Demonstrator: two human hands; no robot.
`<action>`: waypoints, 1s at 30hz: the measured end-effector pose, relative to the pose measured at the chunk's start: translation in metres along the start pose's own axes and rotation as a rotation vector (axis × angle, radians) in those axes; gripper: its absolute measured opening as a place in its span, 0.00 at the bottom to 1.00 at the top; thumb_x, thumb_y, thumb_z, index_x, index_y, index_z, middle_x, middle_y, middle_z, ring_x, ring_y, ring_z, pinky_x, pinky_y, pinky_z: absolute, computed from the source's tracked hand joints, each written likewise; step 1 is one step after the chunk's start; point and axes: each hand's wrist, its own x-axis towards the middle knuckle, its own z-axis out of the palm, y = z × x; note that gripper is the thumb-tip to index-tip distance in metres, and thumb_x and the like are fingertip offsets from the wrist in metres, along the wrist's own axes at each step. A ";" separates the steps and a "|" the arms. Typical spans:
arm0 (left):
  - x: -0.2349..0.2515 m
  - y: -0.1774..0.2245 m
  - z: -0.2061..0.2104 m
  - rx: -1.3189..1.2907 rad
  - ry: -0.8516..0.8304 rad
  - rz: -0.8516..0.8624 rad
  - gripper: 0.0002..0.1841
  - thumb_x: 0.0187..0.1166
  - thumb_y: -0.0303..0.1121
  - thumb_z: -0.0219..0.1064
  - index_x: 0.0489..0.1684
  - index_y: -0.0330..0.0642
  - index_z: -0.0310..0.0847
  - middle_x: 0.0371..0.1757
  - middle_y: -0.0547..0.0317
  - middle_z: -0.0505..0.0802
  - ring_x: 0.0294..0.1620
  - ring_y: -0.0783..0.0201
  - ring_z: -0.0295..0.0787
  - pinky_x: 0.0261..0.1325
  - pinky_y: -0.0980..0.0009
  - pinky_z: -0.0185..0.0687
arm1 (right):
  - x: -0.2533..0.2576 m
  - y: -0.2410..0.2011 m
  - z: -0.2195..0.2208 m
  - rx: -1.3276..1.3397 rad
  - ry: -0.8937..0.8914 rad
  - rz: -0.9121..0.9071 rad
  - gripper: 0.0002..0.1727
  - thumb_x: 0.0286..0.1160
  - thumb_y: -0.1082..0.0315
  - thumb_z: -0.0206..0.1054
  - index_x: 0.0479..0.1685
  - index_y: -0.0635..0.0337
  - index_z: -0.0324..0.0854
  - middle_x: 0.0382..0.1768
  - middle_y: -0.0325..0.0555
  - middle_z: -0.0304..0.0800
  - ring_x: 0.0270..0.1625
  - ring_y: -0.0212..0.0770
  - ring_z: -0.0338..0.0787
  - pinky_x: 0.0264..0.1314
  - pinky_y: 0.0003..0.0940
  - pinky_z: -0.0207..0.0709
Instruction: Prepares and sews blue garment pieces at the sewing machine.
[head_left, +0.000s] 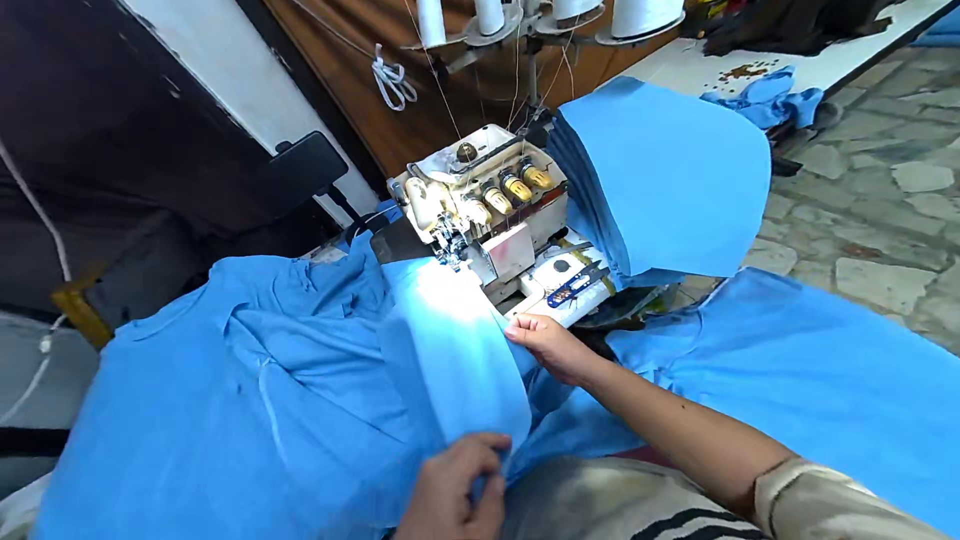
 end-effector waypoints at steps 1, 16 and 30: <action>-0.005 -0.008 0.019 0.035 -0.002 -0.026 0.07 0.75 0.24 0.61 0.29 0.29 0.81 0.55 0.41 0.94 0.57 0.66 0.94 0.57 0.73 0.87 | -0.002 0.000 0.001 0.018 -0.004 -0.008 0.11 0.87 0.70 0.55 0.33 0.56 0.74 0.25 0.32 0.83 0.30 0.25 0.84 0.40 0.23 0.80; 0.013 0.003 0.046 0.120 0.022 0.026 0.07 0.76 0.25 0.63 0.28 0.33 0.80 0.53 0.42 0.95 0.52 0.68 0.95 0.52 0.79 0.86 | -0.001 0.008 -0.006 0.025 0.021 -0.023 0.13 0.88 0.71 0.52 0.31 0.56 0.74 0.23 0.32 0.81 0.28 0.24 0.83 0.37 0.22 0.79; 0.029 0.006 0.030 0.411 0.041 0.009 0.07 0.74 0.29 0.62 0.29 0.39 0.84 0.46 0.50 0.97 0.42 0.67 0.96 0.41 0.75 0.89 | -0.024 0.019 -0.005 -0.035 -0.072 -0.021 0.08 0.86 0.69 0.55 0.37 0.56 0.75 0.28 0.30 0.81 0.33 0.22 0.82 0.42 0.20 0.77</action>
